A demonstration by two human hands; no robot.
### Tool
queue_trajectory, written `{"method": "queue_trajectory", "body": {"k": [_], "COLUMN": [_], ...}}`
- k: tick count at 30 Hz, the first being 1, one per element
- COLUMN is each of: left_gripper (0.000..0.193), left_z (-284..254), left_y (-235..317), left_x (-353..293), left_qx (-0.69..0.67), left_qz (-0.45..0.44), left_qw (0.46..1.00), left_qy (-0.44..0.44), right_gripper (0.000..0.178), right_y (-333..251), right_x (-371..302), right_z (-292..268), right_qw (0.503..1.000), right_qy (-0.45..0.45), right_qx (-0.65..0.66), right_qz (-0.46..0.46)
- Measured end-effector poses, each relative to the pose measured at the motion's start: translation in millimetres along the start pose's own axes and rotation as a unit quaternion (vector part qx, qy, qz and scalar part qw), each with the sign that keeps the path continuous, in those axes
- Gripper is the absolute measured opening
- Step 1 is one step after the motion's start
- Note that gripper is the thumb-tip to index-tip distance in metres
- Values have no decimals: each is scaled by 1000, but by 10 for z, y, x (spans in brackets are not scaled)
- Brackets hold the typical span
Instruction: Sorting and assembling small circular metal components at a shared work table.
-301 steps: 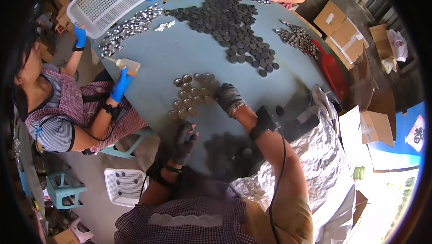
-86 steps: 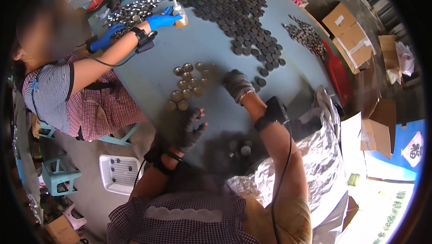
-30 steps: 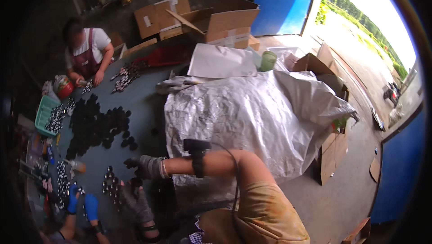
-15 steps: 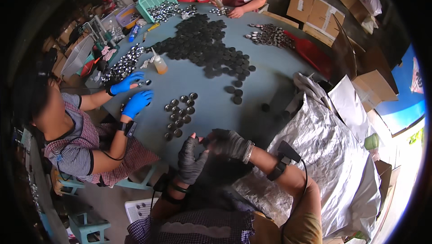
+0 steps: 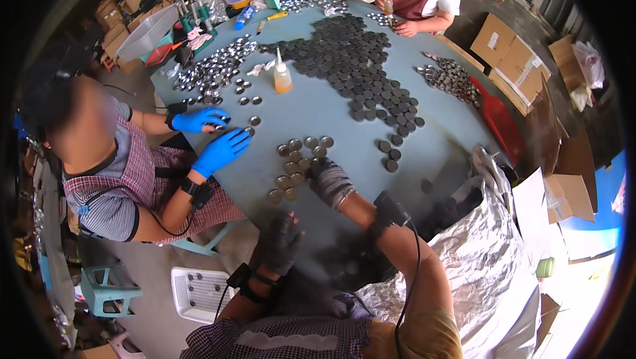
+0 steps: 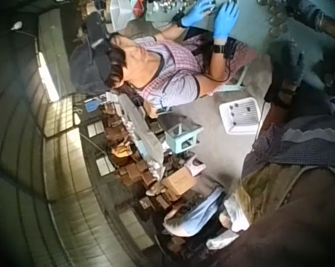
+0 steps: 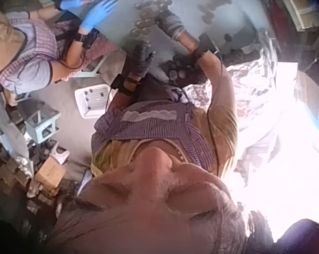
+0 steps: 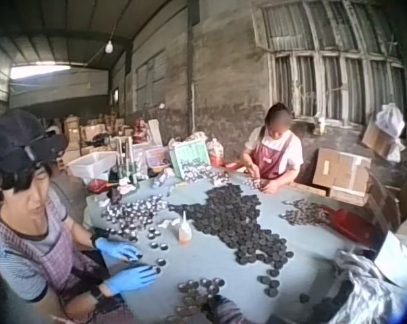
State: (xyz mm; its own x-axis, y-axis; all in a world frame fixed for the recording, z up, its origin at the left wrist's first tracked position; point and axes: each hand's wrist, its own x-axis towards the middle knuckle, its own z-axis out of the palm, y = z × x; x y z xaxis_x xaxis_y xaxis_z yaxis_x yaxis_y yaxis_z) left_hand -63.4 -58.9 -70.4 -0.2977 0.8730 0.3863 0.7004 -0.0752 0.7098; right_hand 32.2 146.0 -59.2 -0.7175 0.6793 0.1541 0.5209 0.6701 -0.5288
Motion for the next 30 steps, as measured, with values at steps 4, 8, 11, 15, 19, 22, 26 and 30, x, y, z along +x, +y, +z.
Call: {"method": "queue_trajectory", "body": {"k": [4,8,11,15,19,22,26,30], "left_gripper": [50,45,45,48,51,52,55,58], "left_z": [84,128,-96,-60,5,135,323,77], "left_y": [-13,-124,37,258,546,580,512,621], "left_x": [18,-11,23,-149,-251,-343,-354,-88], "left_qx": [32,-36,-87,-177,-85,-20,-111,-107], "left_qz": [44,23,2,64,139,143,86,81], "left_qw": [999,999,995,961,962,959,977,990], "left_qy": [5,20,-55,-201,-219,-245,-159,-48], "right_gripper": [22,18,14,24,33,39,36,32], "right_y": [308,411,255,608,391,215,248,-545], "right_x": [31,24,-57,-385,-695,-907,-1263,-1341], "right_z": [440,455,38,-536,-782,-794,-545,-955], "right_qw": [997,994,977,952,963,984,995,866], "right_qy": [8,-14,-120,-39,39,7,-39,-234], "right_qx": [-60,-106,-166,-287,-241,-155,68,354], "right_qz": [46,-31,-60,103,110,88,65,265]}}
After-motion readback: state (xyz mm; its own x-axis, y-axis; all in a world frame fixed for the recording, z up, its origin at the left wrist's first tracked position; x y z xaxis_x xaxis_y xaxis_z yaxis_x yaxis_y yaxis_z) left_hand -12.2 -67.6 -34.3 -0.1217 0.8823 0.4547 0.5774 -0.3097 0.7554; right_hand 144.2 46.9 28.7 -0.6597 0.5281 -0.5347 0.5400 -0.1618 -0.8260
